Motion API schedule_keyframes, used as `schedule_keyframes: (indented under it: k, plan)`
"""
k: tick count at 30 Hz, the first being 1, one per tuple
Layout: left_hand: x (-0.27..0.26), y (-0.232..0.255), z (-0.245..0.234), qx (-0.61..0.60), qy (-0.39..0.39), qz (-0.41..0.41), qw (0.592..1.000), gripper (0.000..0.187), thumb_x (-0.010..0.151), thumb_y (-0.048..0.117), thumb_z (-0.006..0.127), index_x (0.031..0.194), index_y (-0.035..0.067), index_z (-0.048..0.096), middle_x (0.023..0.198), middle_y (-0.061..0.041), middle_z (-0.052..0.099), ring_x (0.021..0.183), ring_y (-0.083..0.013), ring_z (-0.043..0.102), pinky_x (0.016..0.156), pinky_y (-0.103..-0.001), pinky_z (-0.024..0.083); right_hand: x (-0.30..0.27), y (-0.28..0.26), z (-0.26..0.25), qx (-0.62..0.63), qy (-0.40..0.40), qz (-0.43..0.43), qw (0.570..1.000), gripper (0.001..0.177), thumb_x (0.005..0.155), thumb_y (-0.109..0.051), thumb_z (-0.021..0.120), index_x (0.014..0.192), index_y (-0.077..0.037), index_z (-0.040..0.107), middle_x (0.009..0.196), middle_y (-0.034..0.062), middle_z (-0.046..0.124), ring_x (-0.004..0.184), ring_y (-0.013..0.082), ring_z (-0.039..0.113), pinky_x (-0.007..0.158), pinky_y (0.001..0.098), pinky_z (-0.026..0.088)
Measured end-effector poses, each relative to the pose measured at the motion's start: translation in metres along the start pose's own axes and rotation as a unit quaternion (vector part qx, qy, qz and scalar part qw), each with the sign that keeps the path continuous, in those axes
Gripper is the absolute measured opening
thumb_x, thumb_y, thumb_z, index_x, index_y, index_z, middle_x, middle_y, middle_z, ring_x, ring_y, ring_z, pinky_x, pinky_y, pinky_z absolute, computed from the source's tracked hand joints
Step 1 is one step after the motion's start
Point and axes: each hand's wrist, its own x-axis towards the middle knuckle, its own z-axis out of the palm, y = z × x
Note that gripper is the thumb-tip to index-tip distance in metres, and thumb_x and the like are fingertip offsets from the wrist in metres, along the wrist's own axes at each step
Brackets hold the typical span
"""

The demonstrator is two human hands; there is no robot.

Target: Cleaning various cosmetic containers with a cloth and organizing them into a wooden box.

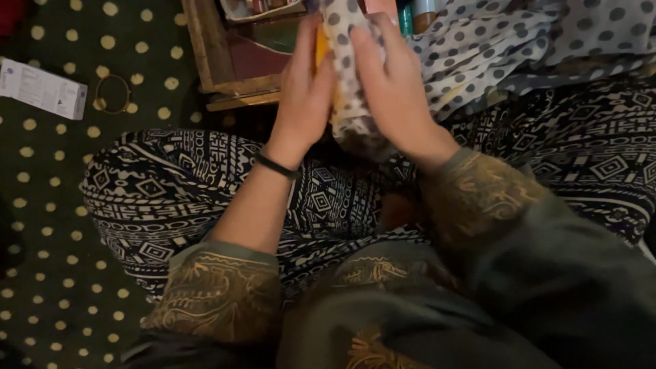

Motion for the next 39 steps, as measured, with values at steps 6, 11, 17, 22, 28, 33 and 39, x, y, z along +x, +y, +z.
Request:
schedule_keyframes:
  k: [6, 11, 17, 22, 28, 33, 39]
  plan:
    - [-0.003, 0.002, 0.002, -0.037, -0.007, -0.035, 0.999, 0.058, 0.097, 0.055, 0.038, 0.137, 0.013, 0.04, 0.129, -0.013, 0.06, 0.116, -0.0275, 0.065, 0.097, -0.042, 0.055, -0.007, 0.028, -0.001, -0.278, 0.018, -0.253, 0.926, 0.065, 0.108, -0.053, 0.051, 0.147, -0.002, 0.039, 0.13, 0.0179, 0.047, 0.11, 0.0325, 0.059, 0.074, 0.0408, 0.058]
    - [-0.002, 0.008, -0.002, 0.057, 0.024, 0.02, 0.998, 0.041, 0.1, 0.027, 0.041, 0.137, 0.01, 0.039, 0.129, -0.015, 0.06, 0.113, -0.0304, 0.065, 0.096, -0.043, 0.054, -0.003, 0.027, 0.01, -0.195, 0.015, -0.192, 0.962, 0.058, 0.103, -0.045, 0.055, 0.143, -0.007, 0.037, 0.129, 0.0139, 0.044, 0.118, 0.0295, 0.056, 0.088, 0.0429, 0.065]
    - [-0.004, 0.004, -0.006, 0.203, 0.021, 0.13, 0.97, 0.062, 0.107, 0.038, 0.06, 0.151, 0.01, 0.026, 0.139, -0.017, 0.043, 0.127, -0.0313, 0.055, 0.105, -0.048, 0.062, 0.003, -0.016, 0.001, 0.391, -0.085, 0.143, 0.905, 0.051, 0.099, -0.055, 0.04, 0.115, -0.013, 0.065, 0.106, 0.002, 0.067, 0.099, 0.0159, 0.067, 0.094, 0.0269, 0.057]
    - [0.0, -0.027, -0.004, 0.004, 0.001, -0.054, 0.999, 0.061, 0.107, 0.062, 0.033, 0.149, 0.018, 0.039, 0.15, -0.016, 0.055, 0.139, -0.0331, 0.057, 0.119, -0.047, 0.05, 0.006, 0.01, -0.012, -0.18, -0.062, -0.209, 0.959, 0.052, 0.113, -0.044, 0.04, 0.134, 0.003, 0.042, 0.122, 0.0222, 0.057, 0.107, 0.0329, 0.057, 0.093, 0.0454, 0.049]
    - [-0.001, -0.031, -0.003, 0.04, 0.059, -0.017, 0.997, 0.062, 0.11, 0.064, 0.028, 0.154, 0.021, 0.03, 0.154, -0.013, 0.055, 0.142, -0.0318, 0.062, 0.119, -0.044, 0.054, 0.009, 0.04, 0.004, -0.202, -0.08, -0.16, 0.963, 0.065, 0.112, -0.058, 0.043, 0.157, -0.013, 0.028, 0.152, 0.021, 0.039, 0.131, 0.0425, 0.06, 0.091, 0.0515, 0.063]
    - [0.0, -0.028, -0.004, 0.134, 0.084, 0.058, 0.986, 0.059, 0.114, 0.054, 0.039, 0.159, 0.02, 0.023, 0.161, -0.011, 0.046, 0.152, -0.0303, 0.053, 0.131, -0.045, 0.051, 0.023, -0.015, -0.004, 0.228, -0.137, 0.126, 0.956, 0.082, 0.095, -0.068, 0.043, 0.148, -0.007, 0.033, 0.15, 0.0139, 0.046, 0.143, 0.0284, 0.049, 0.124, 0.0422, 0.041]
    - [0.014, -0.007, -0.004, -0.003, 0.065, -0.004, 0.998, 0.056, 0.108, 0.056, 0.032, 0.143, 0.013, 0.035, 0.139, -0.013, 0.054, 0.132, -0.0268, 0.059, 0.116, -0.041, 0.052, 0.019, 0.03, -0.003, -0.092, -0.089, -0.077, 0.989, 0.057, 0.112, -0.053, 0.028, 0.147, -0.009, 0.038, 0.136, 0.0189, 0.062, 0.125, 0.0375, 0.061, 0.108, 0.0488, 0.043]
